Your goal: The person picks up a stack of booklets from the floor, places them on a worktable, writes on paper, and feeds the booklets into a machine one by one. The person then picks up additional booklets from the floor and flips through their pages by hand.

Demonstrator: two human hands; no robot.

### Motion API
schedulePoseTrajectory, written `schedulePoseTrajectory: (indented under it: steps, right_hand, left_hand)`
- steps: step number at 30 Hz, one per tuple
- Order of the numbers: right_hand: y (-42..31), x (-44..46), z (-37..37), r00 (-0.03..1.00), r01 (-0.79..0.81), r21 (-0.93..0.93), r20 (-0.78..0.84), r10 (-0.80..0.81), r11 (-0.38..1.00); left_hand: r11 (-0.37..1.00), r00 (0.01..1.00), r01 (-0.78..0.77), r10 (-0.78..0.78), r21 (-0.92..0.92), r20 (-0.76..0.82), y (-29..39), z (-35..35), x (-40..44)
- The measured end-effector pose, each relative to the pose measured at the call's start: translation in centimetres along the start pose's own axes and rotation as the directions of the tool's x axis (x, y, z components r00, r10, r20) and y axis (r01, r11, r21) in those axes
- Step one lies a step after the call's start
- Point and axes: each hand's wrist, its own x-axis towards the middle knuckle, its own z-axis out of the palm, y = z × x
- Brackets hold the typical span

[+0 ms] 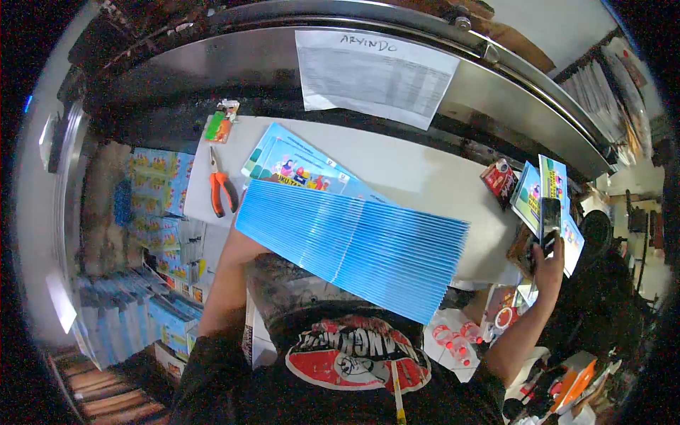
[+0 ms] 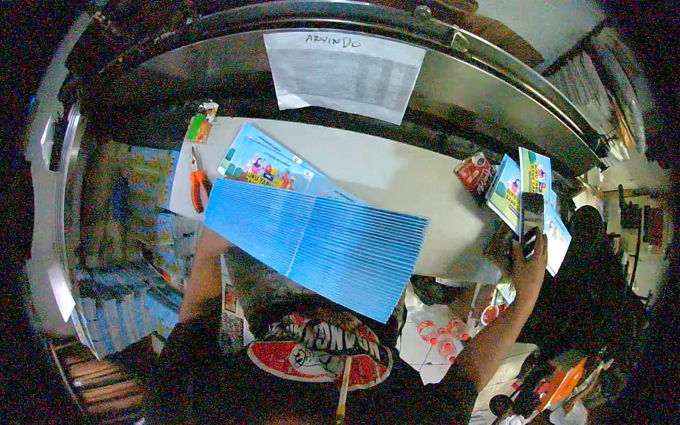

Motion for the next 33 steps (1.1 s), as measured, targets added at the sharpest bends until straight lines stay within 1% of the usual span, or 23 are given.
schedulePoseTrajectory:
  steps: [1,2,4,5,6,8,9,10,12,15,16,18,21,22,23,25,26,27,29,30,31,32,33]
  right_hand:
    - [0.6,0.0,0.2,1.0,0.015,-0.056,-0.024,-0.016,0.998]
    - [1.2,-0.1,0.1,1.0,0.01,-0.059,-0.025,-0.012,0.998]
    - [0.4,0.1,-0.6,0.998,-0.049,-0.005,0.046,0.049,0.999]
    - [-0.2,0.0,-0.3,0.999,-0.036,-0.087,-0.036,0.033,0.996]
    - [-1.5,-0.1,-0.7,0.999,-0.036,-0.088,-0.035,0.033,0.995]
    - [-4.8,0.0,-2.1,0.963,-0.121,-0.078,-0.252,0.097,0.99]
    - [-10.5,-0.7,-3.4,0.889,-0.174,0.312,-0.357,0.286,0.934]
    - [-14.4,-1.8,-4.8,0.887,-0.086,0.558,-0.334,0.318,0.825]
    - [-20.1,-5.7,-7.3,0.916,-0.014,0.77,-0.247,0.318,0.638]
    - [-25.8,-12.8,-11.1,0.952,-0.065,0.955,-0.027,0.304,0.289]
    - [-26.9,-13.8,-11.2,0.969,-0.088,0.968,0.028,0.247,0.233]
    - [-26.5,-13.6,-9.8,0.988,-0.095,0.969,0.064,0.143,0.226]
    - [-24.9,-12.7,-7.3,0.996,-0.074,0.972,0.061,0.062,0.223]
    - [-24.3,-12.1,-6.5,0.998,-0.06,0.971,0.05,0.049,0.231]
    - [-23.5,-11.3,-5.4,0.999,-0.036,0.969,0.029,0.032,0.244]
    - [-21.8,-9.0,-2.2,0.999,0.039,0.96,-0.033,-0.027,0.276]
    - [-20.8,-8.0,-0.5,0.994,0.098,0.952,-0.077,-0.081,0.291]
    - [-20.2,-7.2,1.3,0.981,0.156,0.942,-0.114,-0.156,0.298]
    - [-19.4,-7.3,4.4,0.926,0.199,0.92,-0.063,-0.372,0.338]
    - [-19.6,-7.7,5.0,0.876,0.223,0.901,-0.018,-0.482,0.372]
    - [-19.9,-8.0,5.4,0.811,0.255,0.882,0.028,-0.584,0.397]
    - [-20.2,-8.4,5.0,0.767,0.154,0.903,0.146,-0.625,0.4]
    - [-19.8,-8.9,5.2,0.764,0.153,0.903,0.149,-0.628,0.401]
  left_hand:
    - [1.0,0.999,-0.025,0.025,-0.012,0.025,-0.6,-0.2,0.0]
    - [0.998,0.997,-0.052,0.053,-0.025,0.052,-1.0,-0.3,0.1]
    - [0.999,0.997,-0.051,0.051,0.0,0.056,-0.7,-0.3,0.2]
    - [0.999,0.997,-0.05,0.049,0.015,0.056,-0.8,-0.3,0.2]
    - [0.998,0.997,-0.049,0.047,0.029,0.056,-0.8,-0.2,0.3]
    - [0.995,0.994,-0.093,0.091,0.029,0.056,-1.1,-0.3,0.3]
    - [0.994,0.993,-0.107,0.105,0.031,0.056,-1.1,-0.4,0.4]
    - [0.994,0.996,-0.084,0.081,0.066,0.048,-0.8,-0.3,0.3]
    - [0.994,0.999,-0.043,0.039,0.105,0.037,-0.4,-0.3,0.3]
    - [0.994,0.999,-0.004,0.001,0.105,0.033,-0.4,-0.7,-0.2]
    - [0.995,0.999,0.005,-0.008,0.101,0.031,-0.5,-0.7,-0.2]
    - [0.995,0.999,0.041,-0.044,0.094,0.027,-0.8,-0.9,-0.2]
    - [0.992,0.995,0.09,-0.094,0.091,0.035,-1.5,-1.5,-0.1]
    - [0.992,0.996,0.073,-0.077,0.106,0.038,-1.5,-1.6,0.0]
    - [0.991,0.999,0.022,-0.028,0.135,0.039,-1.1,-1.4,0.3]
    - [0.945,0.977,-0.21,0.213,0.252,0.017,0.7,0.2,1.1]
    - [0.947,0.98,-0.198,0.199,0.252,0.022,0.2,0.1,1.1]
    - [0.97,0.99,-0.141,0.14,0.196,0.019,-0.4,0.1,0.9]
    - [0.987,0.996,-0.094,0.094,0.127,0.007,0.1,0.3,0.9]
    - [0.993,0.997,-0.071,0.071,0.092,0.002,0.4,0.4,0.9]
    - [0.99,0.998,-0.066,0.068,0.121,-0.007,1.0,0.6,0.9]
    - [0.987,0.998,-0.061,0.065,0.147,-0.021,1.2,0.7,0.9]
    - [0.988,0.998,-0.057,0.061,0.145,-0.024,1.1,0.6,0.8]
